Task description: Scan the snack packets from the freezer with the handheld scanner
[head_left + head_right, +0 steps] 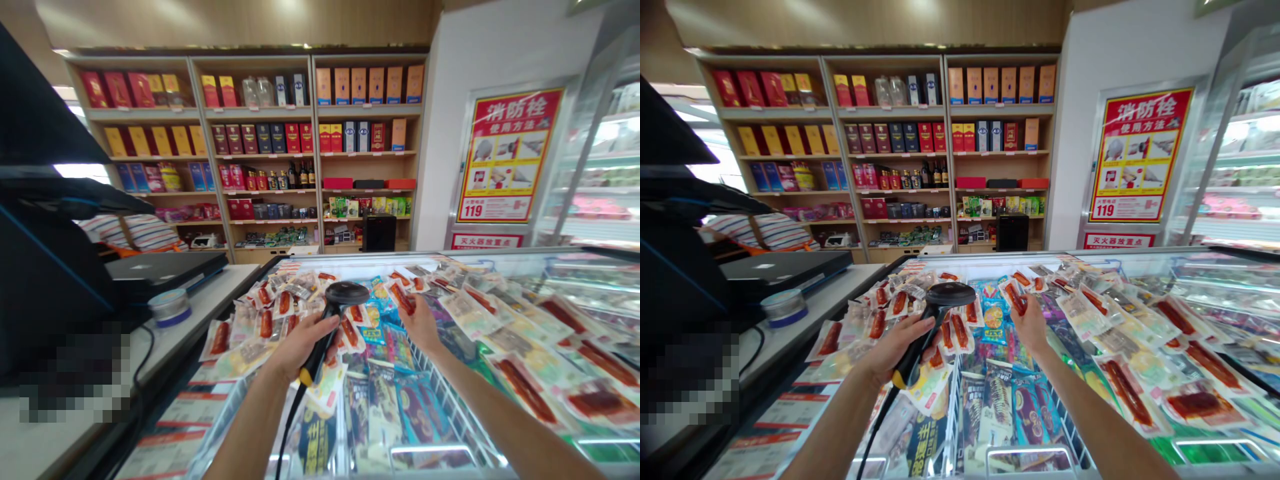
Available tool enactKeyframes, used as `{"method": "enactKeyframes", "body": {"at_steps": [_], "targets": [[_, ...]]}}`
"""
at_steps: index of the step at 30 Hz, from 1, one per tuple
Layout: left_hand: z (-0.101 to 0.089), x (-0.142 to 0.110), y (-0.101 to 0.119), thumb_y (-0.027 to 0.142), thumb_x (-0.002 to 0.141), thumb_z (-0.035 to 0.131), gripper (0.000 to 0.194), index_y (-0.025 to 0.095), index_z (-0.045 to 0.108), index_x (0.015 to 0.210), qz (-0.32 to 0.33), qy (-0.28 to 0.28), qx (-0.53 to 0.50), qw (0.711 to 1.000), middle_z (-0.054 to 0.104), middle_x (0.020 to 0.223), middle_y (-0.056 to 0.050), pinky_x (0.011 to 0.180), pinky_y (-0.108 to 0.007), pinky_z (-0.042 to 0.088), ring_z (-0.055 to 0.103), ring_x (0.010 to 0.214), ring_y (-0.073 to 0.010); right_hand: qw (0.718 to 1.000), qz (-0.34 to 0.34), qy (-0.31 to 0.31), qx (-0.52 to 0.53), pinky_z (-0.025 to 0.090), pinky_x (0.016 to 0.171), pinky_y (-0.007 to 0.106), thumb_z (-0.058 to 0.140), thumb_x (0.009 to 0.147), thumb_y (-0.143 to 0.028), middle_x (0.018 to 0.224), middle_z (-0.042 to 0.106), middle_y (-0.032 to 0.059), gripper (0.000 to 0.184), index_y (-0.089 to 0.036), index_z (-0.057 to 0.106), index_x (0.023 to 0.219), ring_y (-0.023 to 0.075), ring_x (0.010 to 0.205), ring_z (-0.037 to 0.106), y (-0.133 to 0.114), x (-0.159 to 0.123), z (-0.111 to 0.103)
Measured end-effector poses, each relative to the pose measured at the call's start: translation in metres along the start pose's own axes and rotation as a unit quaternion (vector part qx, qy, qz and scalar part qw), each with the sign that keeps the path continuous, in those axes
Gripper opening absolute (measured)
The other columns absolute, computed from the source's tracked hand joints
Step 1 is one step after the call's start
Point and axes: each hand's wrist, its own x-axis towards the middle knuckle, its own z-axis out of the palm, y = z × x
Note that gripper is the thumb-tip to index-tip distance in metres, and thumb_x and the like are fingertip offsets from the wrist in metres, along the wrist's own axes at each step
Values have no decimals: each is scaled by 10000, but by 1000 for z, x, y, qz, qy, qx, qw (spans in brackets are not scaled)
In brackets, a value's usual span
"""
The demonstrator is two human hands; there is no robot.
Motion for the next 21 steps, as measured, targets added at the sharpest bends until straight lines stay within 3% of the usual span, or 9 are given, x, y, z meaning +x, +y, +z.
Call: {"method": "enactKeyframes", "body": {"at_steps": [4,11,17,21], "targets": [[-7,1,-1,345,697,517,212,144,453,697,-1,-47,-13,999,497,604,14,412,-185,336,443,410,-47,1000,-8,6,-6,385,675,288,407,676,-310,853,533,77,312,-150,428,942,178,743,503,1,0,1],[-10,3,-4,353,720,491,211,147,450,748,-16,-52,-41,998,486,611,14,406,-183,334,448,425,-53,999,-30,15,-17,382,695,296,417,680,-315,907,515,95,334,-143,407,965,188,788,495,0,-2,2],[-11,4,1,374,689,521,247,133,467,687,-18,1,-29,999,493,591,7,384,-174,333,438,414,-49,998,-7,-22,-52,377,681,295,413,694,-311,877,524,85,320,-152,415,972,196,793,503,-1,2,5],[-16,4,6,399,667,534,265,141,479,691,-14,61,-41,997,503,570,12,373,-165,330,443,410,-50,993,28,-73,-91,366,671,281,378,739,-313,906,527,95,315,-144,429,999,184,791,513,-23,0,24]]}}
